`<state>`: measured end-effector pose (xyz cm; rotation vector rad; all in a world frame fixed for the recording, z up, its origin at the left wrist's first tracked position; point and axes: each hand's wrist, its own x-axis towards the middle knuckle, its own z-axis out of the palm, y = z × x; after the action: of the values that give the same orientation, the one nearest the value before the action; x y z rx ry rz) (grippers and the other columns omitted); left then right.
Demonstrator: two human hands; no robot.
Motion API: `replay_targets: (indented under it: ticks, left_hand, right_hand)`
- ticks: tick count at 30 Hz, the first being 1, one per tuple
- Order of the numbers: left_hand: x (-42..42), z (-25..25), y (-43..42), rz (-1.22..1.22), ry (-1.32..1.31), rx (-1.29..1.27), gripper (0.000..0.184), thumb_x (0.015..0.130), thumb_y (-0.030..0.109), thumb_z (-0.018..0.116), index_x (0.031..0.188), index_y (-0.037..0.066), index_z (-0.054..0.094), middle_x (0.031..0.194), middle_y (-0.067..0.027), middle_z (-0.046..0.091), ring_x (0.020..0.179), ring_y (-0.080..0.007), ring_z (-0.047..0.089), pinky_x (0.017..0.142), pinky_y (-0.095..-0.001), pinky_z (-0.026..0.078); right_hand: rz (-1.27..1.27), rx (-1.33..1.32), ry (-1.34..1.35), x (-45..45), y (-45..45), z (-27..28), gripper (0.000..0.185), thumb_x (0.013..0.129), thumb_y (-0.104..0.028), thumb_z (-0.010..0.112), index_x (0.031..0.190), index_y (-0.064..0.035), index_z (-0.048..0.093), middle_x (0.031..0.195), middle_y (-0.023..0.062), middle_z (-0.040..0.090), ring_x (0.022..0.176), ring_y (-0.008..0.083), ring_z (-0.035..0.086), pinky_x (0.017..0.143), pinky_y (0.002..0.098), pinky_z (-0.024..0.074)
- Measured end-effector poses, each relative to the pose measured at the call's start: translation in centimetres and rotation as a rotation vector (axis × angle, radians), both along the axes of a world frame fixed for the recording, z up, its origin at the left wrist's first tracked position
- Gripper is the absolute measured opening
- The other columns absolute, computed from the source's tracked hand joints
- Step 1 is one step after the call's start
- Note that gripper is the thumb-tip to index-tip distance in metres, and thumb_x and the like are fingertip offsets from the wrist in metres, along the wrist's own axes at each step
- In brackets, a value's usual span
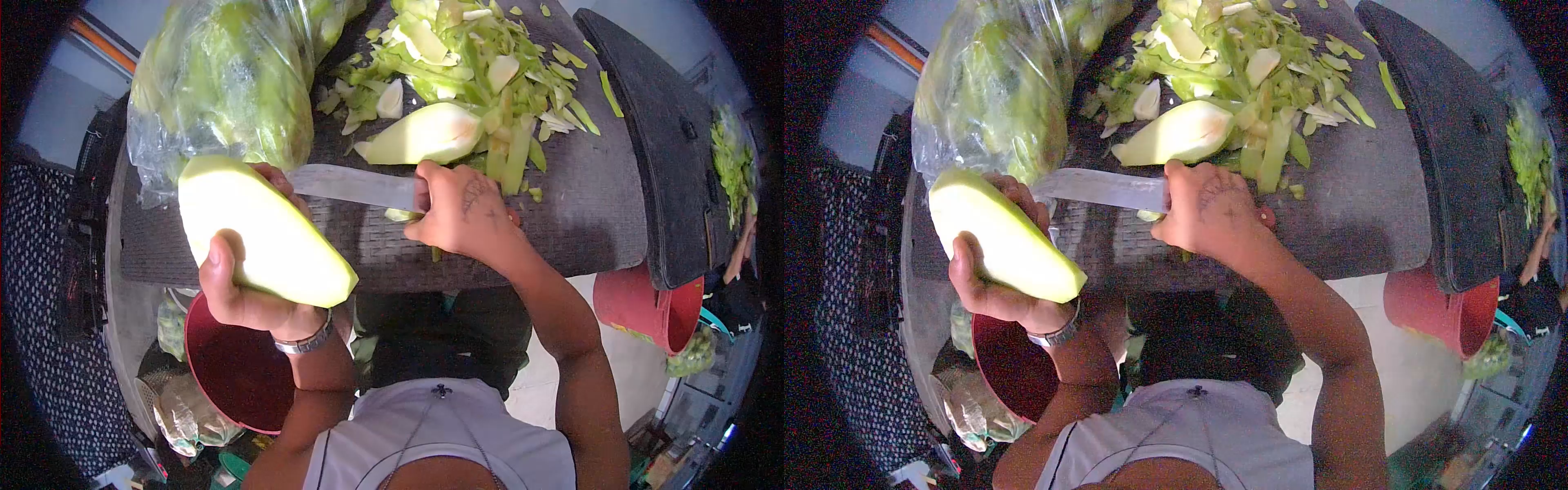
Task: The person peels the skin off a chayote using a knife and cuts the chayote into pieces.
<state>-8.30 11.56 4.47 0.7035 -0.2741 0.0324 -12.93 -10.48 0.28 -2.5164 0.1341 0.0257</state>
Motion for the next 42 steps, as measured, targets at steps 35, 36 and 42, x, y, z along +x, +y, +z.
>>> replay_targets:
  ticks: [35,36,42]
  left_hand:
    - [-0.7,-0.5,-0.6,0.223,0.076,0.176,0.07,0.087,0.042,0.059,0.139,-0.003,0.052,0.12,-0.0254,0.065,0.099,-0.035,0.067,0.073,-0.0409,0.054]
    - [-0.6,-0.6,-0.3,0.205,0.066,0.164,0.069,0.087,0.041,0.06,0.138,-0.004,0.053,0.118,-0.0251,0.065,0.096,-0.0342,0.066,0.071,-0.0403,0.053]
    - [-0.2,-0.3,0.1,0.248,0.141,0.125,0.067,0.087,0.041,0.06,0.132,-0.008,0.054,0.108,-0.0225,0.063,0.085,-0.0299,0.061,0.064,-0.0374,0.05]
  right_hand:
    - [0.211,-0.989,-0.441,-6.0,-2.4,11.3,0.024,0.089,-0.035,0.075,0.087,-0.0125,0.066,0.069,0.0011,0.055,0.065,0.0179,0.059,0.064,0.0334,0.0432]
    - [0.155,-0.881,-0.474,-5.8,-3.1,11.1,0.025,0.089,-0.035,0.076,0.086,-0.0122,0.067,0.068,0.0012,0.056,0.064,0.0181,0.06,0.064,0.0338,0.0445]
    - [-0.66,-0.647,-0.605,-4.9,-8.8,12.9,0.031,0.086,-0.041,0.082,0.086,-0.012,0.071,0.062,0.0049,0.067,0.057,0.0268,0.067,0.057,0.0389,0.05]
